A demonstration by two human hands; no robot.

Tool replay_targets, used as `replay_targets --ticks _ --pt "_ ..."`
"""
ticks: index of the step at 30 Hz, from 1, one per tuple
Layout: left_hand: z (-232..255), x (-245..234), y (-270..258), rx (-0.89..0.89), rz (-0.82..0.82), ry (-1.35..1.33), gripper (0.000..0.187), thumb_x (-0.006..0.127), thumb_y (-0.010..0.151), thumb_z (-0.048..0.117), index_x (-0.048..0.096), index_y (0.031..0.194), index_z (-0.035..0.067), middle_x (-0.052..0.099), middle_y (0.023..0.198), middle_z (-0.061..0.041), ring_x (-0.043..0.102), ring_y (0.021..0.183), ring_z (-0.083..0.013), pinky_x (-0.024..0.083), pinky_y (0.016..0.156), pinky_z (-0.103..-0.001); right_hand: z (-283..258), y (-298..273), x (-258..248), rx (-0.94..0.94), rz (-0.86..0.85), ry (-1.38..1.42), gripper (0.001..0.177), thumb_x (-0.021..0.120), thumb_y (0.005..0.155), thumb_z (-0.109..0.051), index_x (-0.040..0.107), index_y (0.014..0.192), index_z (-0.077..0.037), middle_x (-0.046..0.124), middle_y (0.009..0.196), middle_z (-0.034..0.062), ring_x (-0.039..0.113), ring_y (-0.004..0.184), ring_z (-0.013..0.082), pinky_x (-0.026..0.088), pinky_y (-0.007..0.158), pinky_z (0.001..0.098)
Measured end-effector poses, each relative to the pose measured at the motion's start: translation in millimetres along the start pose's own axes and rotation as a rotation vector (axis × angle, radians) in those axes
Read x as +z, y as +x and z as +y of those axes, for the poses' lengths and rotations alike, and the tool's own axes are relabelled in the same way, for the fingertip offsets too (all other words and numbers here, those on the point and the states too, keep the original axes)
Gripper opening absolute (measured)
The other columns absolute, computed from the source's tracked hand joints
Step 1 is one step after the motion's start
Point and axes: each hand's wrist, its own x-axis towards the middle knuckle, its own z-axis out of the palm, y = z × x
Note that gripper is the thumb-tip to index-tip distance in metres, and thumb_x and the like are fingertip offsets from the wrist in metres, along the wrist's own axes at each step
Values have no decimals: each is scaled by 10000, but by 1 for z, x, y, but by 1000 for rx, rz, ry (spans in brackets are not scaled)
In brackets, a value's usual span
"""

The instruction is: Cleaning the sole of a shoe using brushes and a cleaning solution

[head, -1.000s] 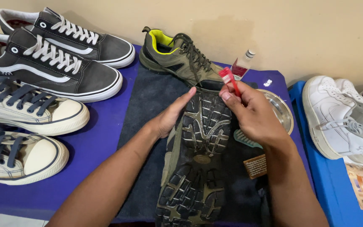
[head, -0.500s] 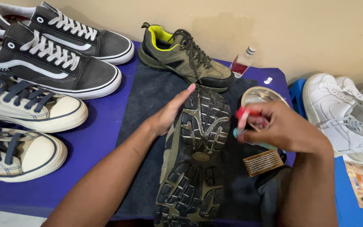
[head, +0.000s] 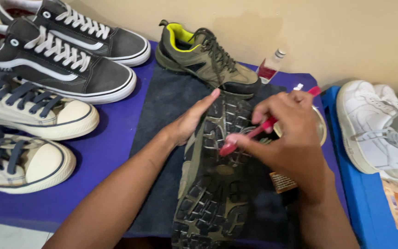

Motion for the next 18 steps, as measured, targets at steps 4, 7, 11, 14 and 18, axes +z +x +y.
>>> replay_targets --ticks 4,7,11,14,18 --pt "6 7 -4 -49 32 50 681 517 1062 602 788 1245 6 837 1159 -180 804 942 -231 659 883 -385 10 -2 5 86 117 -58 618 1012 848 -535 565 952 -122 595 895 -5 509 851 240 316 1032 455" --pt "5 5 -2 -13 38 48 624 528 1073 610 785 1125 44 838 976 -113 776 767 -160 652 723 -343 -6 -6 -5 14 -287 100 531 954 805 -557 564 776 -199 551 718 -64 453 711 147 322 986 381" --pt "11 13 -4 -15 60 35 700 527 1022 588 721 1383 19 786 1343 -153 766 1148 -217 601 1070 -373 9 -45 -12 166 3 -26 352 842 1007 -343 593 897 -120 603 823 31 536 774 221 402 841 425" --pt "21 20 -10 -43 99 55 793 522 966 602 651 1504 33 713 1509 -145 701 1341 -224 511 1232 -379 8 -73 -23 569 -188 -46 242 600 1166 -313 642 1015 -128 678 856 70 597 766 245 434 751 431" --pt "21 23 -12 -126 110 -48 841 570 897 631 643 1509 58 736 1466 -149 737 1247 -258 565 1171 -428 1 -105 -15 834 -266 39 402 459 1150 -413 807 1142 -211 866 1001 52 776 891 224 517 820 389"
